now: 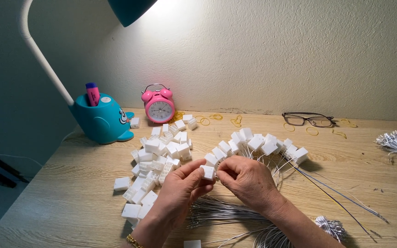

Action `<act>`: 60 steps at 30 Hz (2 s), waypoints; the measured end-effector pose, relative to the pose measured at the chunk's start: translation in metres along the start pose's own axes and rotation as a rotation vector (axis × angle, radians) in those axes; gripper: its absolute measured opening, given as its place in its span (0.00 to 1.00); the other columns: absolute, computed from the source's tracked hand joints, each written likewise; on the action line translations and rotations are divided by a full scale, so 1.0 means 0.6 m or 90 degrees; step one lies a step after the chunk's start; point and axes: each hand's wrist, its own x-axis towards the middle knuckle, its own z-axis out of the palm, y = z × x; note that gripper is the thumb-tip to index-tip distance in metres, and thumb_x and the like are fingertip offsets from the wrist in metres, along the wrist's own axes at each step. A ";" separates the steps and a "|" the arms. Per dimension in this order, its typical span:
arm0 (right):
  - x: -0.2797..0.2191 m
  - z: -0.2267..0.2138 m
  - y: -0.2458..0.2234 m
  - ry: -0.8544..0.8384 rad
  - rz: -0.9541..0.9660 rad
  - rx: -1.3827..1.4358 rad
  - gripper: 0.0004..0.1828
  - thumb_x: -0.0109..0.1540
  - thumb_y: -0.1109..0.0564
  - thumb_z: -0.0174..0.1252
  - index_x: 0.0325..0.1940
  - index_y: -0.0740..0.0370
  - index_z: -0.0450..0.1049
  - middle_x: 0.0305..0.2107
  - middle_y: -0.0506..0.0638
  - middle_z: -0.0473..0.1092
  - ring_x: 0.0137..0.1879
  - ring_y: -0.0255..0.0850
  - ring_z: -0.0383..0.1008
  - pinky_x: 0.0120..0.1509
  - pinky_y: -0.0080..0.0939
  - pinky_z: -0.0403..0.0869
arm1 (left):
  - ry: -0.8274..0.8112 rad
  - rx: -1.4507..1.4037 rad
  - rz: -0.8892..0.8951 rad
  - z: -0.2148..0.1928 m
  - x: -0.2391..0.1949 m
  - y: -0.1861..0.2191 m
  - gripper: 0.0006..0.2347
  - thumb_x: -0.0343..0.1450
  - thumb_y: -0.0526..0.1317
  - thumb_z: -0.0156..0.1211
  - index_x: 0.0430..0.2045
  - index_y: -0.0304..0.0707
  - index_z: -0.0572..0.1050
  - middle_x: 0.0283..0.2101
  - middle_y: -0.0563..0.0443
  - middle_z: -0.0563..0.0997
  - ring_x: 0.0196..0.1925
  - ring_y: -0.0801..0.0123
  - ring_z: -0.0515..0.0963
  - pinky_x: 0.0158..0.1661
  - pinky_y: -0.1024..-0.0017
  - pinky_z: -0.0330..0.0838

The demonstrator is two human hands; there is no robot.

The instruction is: The person inserts white plastic cubes onto the ends of thin metal wires. They pick up a cube and a wire, fit the cube onto the wire tip, and place the assembled piece on the table. This process is repeated continuously throughout the video.

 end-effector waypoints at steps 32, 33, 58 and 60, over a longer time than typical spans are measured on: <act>0.031 -0.006 0.051 -0.022 0.223 -0.213 0.12 0.56 0.36 0.58 0.32 0.41 0.73 0.29 0.39 0.76 0.38 0.43 0.76 0.44 0.46 0.69 | 0.016 0.599 0.416 -0.091 -0.061 0.106 0.13 0.66 0.34 0.60 0.44 0.44 0.79 0.37 0.53 0.85 0.39 0.76 0.83 0.40 0.79 0.78; 0.032 -0.008 0.044 -0.034 0.224 -0.230 0.12 0.56 0.36 0.57 0.31 0.40 0.74 0.30 0.38 0.76 0.39 0.41 0.76 0.44 0.45 0.70 | 0.020 0.677 0.485 -0.103 -0.072 0.110 0.12 0.65 0.33 0.61 0.41 0.44 0.80 0.34 0.54 0.84 0.35 0.76 0.83 0.37 0.79 0.79; -0.012 0.026 -0.004 -0.318 0.020 -0.266 0.08 0.60 0.39 0.56 0.34 0.37 0.78 0.33 0.33 0.72 0.42 0.33 0.72 0.41 0.41 0.70 | 0.032 1.255 0.507 -0.195 -0.079 0.035 0.13 0.56 0.51 0.73 0.29 0.57 0.80 0.36 0.61 0.76 0.45 0.60 0.70 0.50 0.54 0.54; -0.013 0.036 0.013 -0.278 -0.056 -0.262 0.09 0.60 0.43 0.56 0.27 0.42 0.74 0.27 0.35 0.71 0.36 0.36 0.71 0.37 0.42 0.69 | 0.026 1.246 0.495 -0.185 -0.088 0.044 0.13 0.56 0.52 0.76 0.25 0.56 0.79 0.36 0.61 0.77 0.46 0.63 0.71 0.51 0.53 0.55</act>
